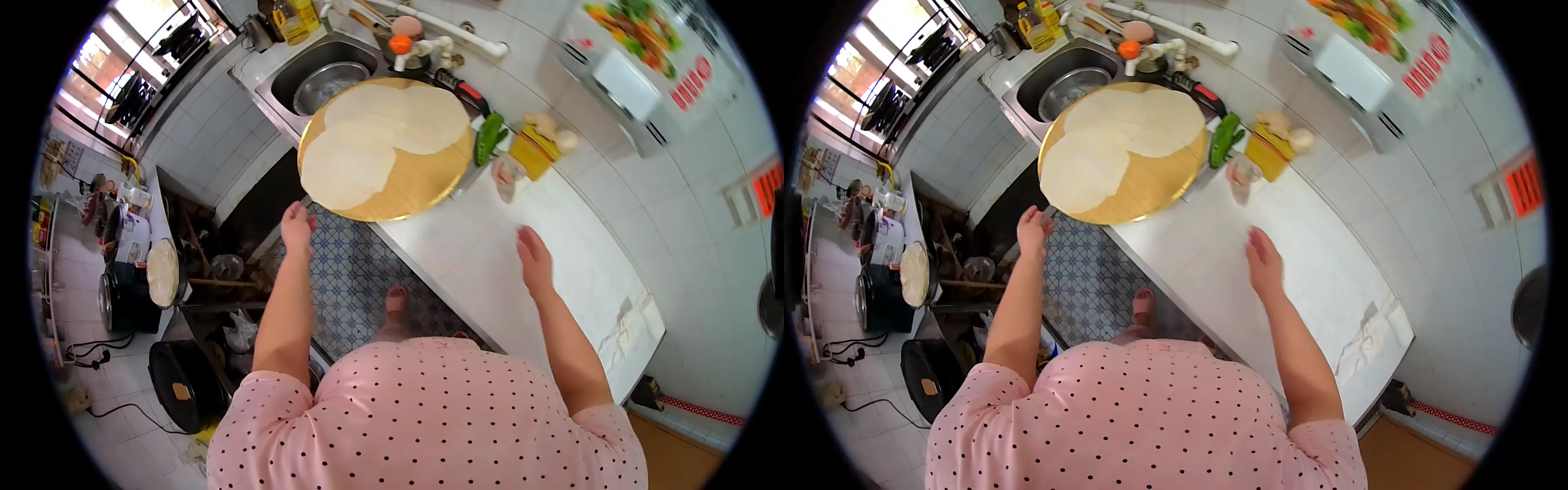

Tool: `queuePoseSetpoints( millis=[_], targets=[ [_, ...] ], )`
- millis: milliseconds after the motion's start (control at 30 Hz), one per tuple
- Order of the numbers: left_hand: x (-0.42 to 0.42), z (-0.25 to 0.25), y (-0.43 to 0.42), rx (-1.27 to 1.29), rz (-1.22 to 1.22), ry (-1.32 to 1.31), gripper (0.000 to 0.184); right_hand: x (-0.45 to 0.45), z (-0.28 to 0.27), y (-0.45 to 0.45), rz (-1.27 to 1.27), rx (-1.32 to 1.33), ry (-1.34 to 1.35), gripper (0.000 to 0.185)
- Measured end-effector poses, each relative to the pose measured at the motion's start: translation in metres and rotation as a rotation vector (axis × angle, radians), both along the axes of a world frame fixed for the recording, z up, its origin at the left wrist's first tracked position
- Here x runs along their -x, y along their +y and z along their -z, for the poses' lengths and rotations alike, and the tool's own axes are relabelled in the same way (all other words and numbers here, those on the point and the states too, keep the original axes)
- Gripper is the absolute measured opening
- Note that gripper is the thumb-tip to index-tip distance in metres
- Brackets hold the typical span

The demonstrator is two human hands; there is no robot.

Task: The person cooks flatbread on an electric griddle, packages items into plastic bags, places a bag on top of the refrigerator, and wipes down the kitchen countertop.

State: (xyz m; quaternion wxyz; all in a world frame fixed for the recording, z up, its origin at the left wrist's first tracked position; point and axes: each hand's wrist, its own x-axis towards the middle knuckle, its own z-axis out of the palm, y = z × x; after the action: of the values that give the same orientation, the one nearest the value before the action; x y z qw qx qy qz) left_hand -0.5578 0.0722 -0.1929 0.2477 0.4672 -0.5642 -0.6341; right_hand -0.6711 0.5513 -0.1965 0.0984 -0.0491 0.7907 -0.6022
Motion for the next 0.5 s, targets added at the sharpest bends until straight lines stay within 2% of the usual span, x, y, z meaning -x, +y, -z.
queuePoseSetpoints(
  millis=[100,200,333,400,467,500],
  targets=[
    [0.030,0.010,-0.083,-0.011,0.007,-0.109,0.038,0.044,-0.009,-0.122,0.184,0.300,-0.469,0.041],
    [0.067,0.015,-0.137,-0.086,0.077,-0.172,0.040,0.080,0.018,-0.193,0.437,0.409,-0.670,0.041],
    [0.109,0.042,-0.184,-0.318,0.188,-0.118,0.037,0.077,-0.028,-0.248,0.633,0.615,-0.616,0.041],
    [0.127,0.059,-0.199,-0.400,0.248,-0.058,0.033,0.090,0.002,-0.245,0.624,0.809,-0.625,0.041],
    [0.139,0.035,-0.184,-0.441,0.340,-0.039,0.027,0.099,0.014,-0.242,0.603,0.974,-0.654,0.042],
    [0.142,0.028,-0.182,-0.366,0.364,-0.132,0.026,0.102,0.012,-0.243,0.585,1.040,-0.681,0.043]
  ],
)
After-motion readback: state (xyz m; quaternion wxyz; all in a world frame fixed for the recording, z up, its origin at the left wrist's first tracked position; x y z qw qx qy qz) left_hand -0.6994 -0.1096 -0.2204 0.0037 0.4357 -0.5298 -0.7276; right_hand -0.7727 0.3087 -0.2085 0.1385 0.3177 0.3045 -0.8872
